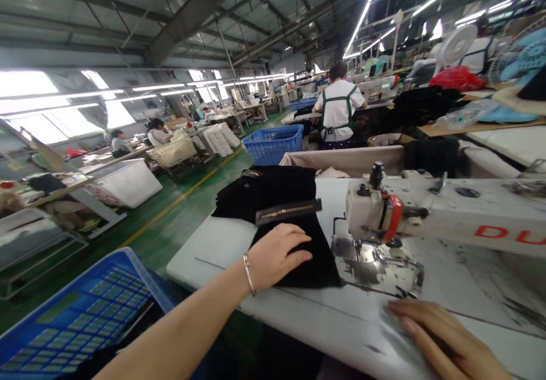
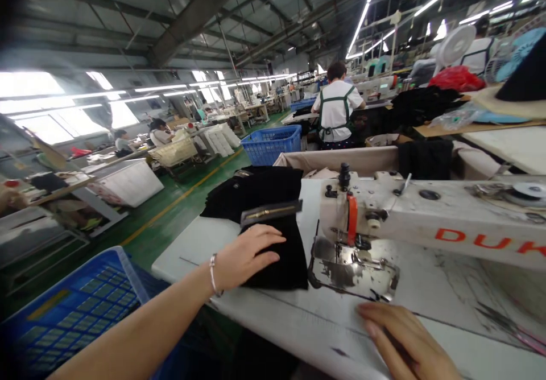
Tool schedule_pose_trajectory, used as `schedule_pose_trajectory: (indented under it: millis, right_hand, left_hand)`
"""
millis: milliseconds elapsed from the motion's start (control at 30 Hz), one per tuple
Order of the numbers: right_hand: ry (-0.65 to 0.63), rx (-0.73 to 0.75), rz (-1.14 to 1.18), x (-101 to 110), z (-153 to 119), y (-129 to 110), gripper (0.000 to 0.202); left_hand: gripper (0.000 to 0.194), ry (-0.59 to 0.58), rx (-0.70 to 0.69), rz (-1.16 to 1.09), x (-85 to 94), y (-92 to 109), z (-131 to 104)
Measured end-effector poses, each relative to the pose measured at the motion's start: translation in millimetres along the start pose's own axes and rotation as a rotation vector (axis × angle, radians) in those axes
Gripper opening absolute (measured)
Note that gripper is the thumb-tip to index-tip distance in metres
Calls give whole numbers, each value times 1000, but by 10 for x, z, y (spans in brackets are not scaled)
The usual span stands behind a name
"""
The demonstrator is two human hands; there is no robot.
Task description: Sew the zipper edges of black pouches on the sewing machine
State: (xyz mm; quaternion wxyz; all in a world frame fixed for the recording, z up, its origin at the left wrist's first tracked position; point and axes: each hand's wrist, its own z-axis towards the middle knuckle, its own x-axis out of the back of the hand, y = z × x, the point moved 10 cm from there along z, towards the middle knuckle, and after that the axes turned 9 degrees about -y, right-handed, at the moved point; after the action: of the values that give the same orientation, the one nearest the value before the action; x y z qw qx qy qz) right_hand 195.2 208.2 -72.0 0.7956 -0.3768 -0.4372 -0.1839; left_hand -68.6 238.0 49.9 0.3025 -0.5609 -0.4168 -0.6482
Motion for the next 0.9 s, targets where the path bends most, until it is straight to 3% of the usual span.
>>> schedule_pose_trajectory:
  millis: [100, 200, 367, 500, 633, 733, 900]
  right_hand:
    - [-12, -32, -27, -67, 159, -363, 37]
    - [-53, -34, -112, -202, 272, -563, 40]
    - [-106, -56, -105, -272, 283, -506, 36]
    - [-153, -83, -44, -270, 323, -466, 33]
    - [-104, -164, 73, -170, 441, -517, 30]
    - [2, -137, 179, 47, 532, -702, 20]
    - [150, 15, 217, 523, 593, -1114, 9]
  left_hand:
    - [58, -69, 73, 9, -661, 21, -30]
    - [58, -47, 145, -3, -911, -115, 93]
    - [58, -4, 188, -43, -817, -286, 590]
    - [22, -69, 133, -131, -813, -199, 820]
    - [8, -111, 82, -283, -664, 46, 563]
    - [26, -109, 63, -463, -413, 242, 209]
    - [34, -16, 197, -1194, -203, 323, -291]
